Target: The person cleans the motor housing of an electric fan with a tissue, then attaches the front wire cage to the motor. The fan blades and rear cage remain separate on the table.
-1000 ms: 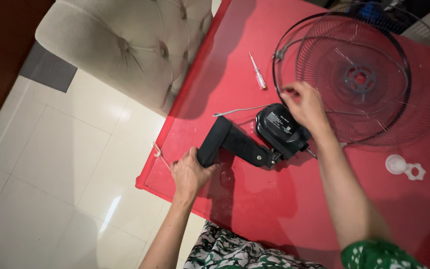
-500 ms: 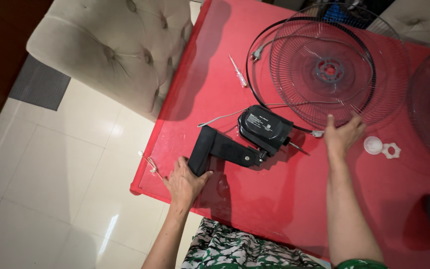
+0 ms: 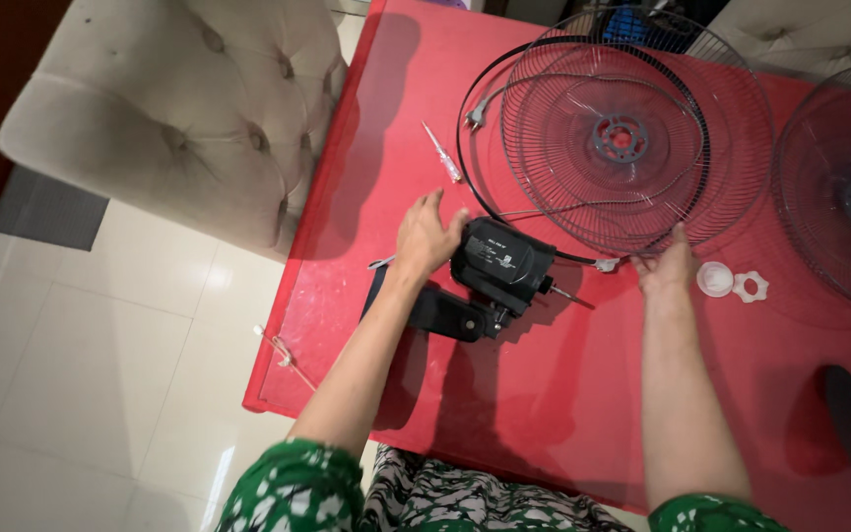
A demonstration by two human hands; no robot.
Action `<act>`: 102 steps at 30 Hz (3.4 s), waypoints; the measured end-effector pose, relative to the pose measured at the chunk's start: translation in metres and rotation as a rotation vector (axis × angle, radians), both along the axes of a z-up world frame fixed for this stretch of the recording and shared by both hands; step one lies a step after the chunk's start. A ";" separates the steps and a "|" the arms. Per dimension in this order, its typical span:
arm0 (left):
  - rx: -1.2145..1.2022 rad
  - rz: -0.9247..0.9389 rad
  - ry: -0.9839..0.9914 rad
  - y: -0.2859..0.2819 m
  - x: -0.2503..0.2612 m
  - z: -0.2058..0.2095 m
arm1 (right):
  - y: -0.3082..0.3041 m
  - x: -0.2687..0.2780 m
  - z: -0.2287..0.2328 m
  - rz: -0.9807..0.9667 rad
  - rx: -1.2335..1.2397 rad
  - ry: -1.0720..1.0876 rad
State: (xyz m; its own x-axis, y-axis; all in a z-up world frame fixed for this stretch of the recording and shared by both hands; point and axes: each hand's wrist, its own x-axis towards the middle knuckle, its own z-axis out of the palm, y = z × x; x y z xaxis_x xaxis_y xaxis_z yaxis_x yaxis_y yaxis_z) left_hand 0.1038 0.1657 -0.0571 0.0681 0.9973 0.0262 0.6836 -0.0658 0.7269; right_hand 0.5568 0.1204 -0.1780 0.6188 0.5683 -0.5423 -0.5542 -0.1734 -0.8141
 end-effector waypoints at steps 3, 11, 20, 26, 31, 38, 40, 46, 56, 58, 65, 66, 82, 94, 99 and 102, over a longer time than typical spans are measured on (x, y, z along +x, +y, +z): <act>-0.279 0.037 0.045 0.045 0.013 -0.024 | 0.005 0.008 0.004 -0.129 -0.178 -0.045; -0.376 0.023 -0.064 0.080 0.044 -0.063 | 0.011 0.027 0.008 -0.078 -0.154 0.052; -0.393 0.155 -0.161 0.092 0.079 -0.067 | 0.006 0.041 -0.017 -0.027 -0.156 -0.033; -0.378 0.054 -0.226 0.097 0.088 -0.076 | -0.011 0.039 -0.011 0.010 0.075 0.053; -0.488 -0.093 -0.179 0.095 0.083 -0.078 | -0.005 0.057 -0.010 -0.061 0.057 0.026; -0.680 -0.184 -0.014 0.087 0.072 -0.050 | 0.008 0.072 -0.031 -0.120 0.076 -0.101; -0.726 -0.167 -0.098 0.083 0.065 -0.042 | 0.009 0.071 -0.034 -0.144 0.006 -0.136; -0.723 -0.024 -0.150 0.076 0.039 -0.039 | 0.016 0.071 -0.034 -0.302 -0.056 -0.121; -0.288 0.348 0.000 0.087 -0.056 -0.042 | 0.006 0.059 -0.022 -0.326 0.072 -0.234; -0.128 0.516 -0.019 0.091 -0.085 -0.051 | 0.008 0.054 -0.018 -0.323 0.069 -0.290; 0.093 1.239 -0.433 0.073 -0.184 -0.097 | 0.011 0.047 -0.016 -0.356 0.074 -0.287; 0.265 1.300 -0.481 0.065 -0.193 -0.103 | 0.010 0.045 -0.017 -0.367 0.086 -0.287; 0.522 0.391 0.226 -0.004 -0.080 -0.001 | 0.002 0.046 -0.019 -0.363 -0.051 -0.247; -0.350 -0.478 0.138 0.130 0.068 -0.035 | 0.000 0.056 -0.037 -0.371 -0.058 -0.238; -0.412 -0.517 0.457 0.126 0.099 -0.034 | -0.001 0.061 -0.047 -0.374 -0.085 -0.334; -0.304 -0.536 0.529 0.124 0.104 -0.039 | -0.003 0.058 -0.046 -0.331 -0.165 -0.280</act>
